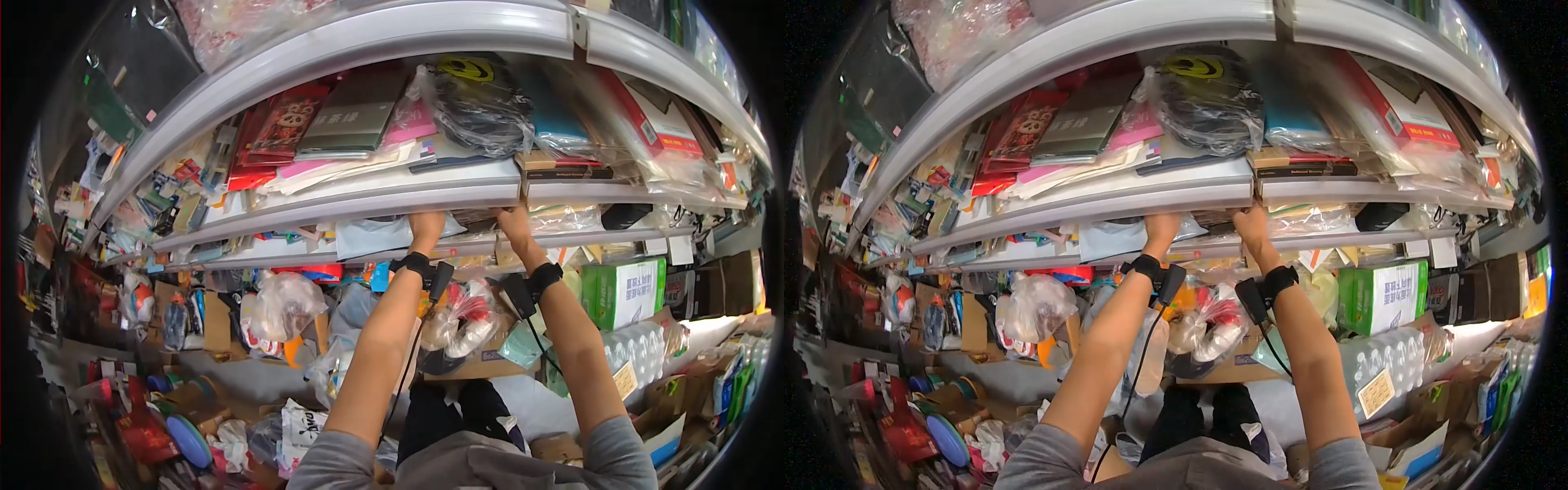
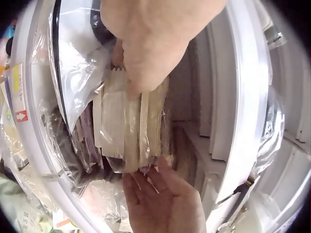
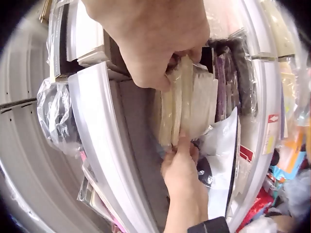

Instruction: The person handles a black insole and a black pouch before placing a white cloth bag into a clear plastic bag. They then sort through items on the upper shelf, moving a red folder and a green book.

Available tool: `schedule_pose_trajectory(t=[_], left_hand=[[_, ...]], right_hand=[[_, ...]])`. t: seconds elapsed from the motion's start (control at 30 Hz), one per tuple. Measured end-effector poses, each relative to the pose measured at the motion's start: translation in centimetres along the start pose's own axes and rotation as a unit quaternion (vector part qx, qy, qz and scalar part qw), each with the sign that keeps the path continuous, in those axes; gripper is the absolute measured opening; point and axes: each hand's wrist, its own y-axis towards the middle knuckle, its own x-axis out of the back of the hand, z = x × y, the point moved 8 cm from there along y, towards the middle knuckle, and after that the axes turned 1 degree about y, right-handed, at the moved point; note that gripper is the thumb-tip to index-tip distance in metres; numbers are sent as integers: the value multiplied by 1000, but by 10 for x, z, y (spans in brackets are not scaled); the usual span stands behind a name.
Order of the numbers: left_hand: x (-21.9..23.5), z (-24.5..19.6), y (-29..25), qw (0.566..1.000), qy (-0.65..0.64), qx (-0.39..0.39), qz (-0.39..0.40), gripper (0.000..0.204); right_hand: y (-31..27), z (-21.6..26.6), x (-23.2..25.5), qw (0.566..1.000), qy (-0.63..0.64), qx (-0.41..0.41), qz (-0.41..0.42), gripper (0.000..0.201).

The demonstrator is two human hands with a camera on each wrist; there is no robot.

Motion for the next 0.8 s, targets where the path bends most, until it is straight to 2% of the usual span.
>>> schedule_pose_trajectory(t=[0.07, 0.13, 0.17, 0.2, 0.23, 0.27, 0.3, 0.37, 0.4, 0.43, 0.47, 0.5, 0.57, 0.63, 0.7, 0.77, 0.8], left_hand=[[16, -9, 1, 999, -25, 25, 9, 28], [23, -19, -1, 985, -161, -2, 62, 34], [32, -21, -4, 986, -159, 1, 59, 34], [36, -19, -9, 987, -155, 17, 45, 38], [44, -18, -16, 988, -150, 32, 32, 42], [48, -13, -29, 984, -143, 92, 45, 45], [55, -13, -42, 984, -141, 97, 40, 45], [85, -11, -71, 970, -214, 83, -77, 43], [96, -10, -85, 970, -212, 84, -81, 43], [98, -7, -100, 964, -246, 102, -28, 40], [99, -5, -116, 952, -279, 120, 26, 37], [108, -4, -130, 953, -277, 121, 22, 37], [112, 4, -160, 930, -318, 173, 62, 34], [109, 19, -191, 916, -353, 183, 57, 33], [121, 26, -212, 900, -388, 191, 53, 33], [146, 37, -232, 895, -359, 250, 82, 33], [152, 49, -244, 896, -358, 250, 81, 33]], right_hand=[[-6, 9, 5, 999, -17, -14, -23, 33], [-7, 11, 2, 999, -46, -2, -5, 34], [-9, 14, 1, 997, -75, 8, 7, 36], [-11, 14, 2, 994, -90, 60, -4, 37], [-12, 10, 5, 994, -90, 63, 3, 37], [-14, 6, 9, 991, -113, 70, 4, 38], [-20, 5, 9, 988, -137, 77, 5, 38], [-46, 36, 9, 989, -107, 105, 3, 34], [-66, 73, -1, 986, -126, 96, 49, 31], [-82, 104, -14, 981, -146, 86, 95, 28], [-94, 127, -27, 983, -100, 99, 122, 22], [-101, 152, -38, 982, -99, 102, 126, 22], [-114, 226, -56, 947, -137, 282, 72, 24], [-112, 276, -83, 880, -214, 423, 42, 31], [-101, 306, -117, 840, -256, 478, 30, 43], [-89, 321, -149, 812, -296, 503, 21, 53], [-81, 324, -160, 812, -295, 504, 21, 53]])
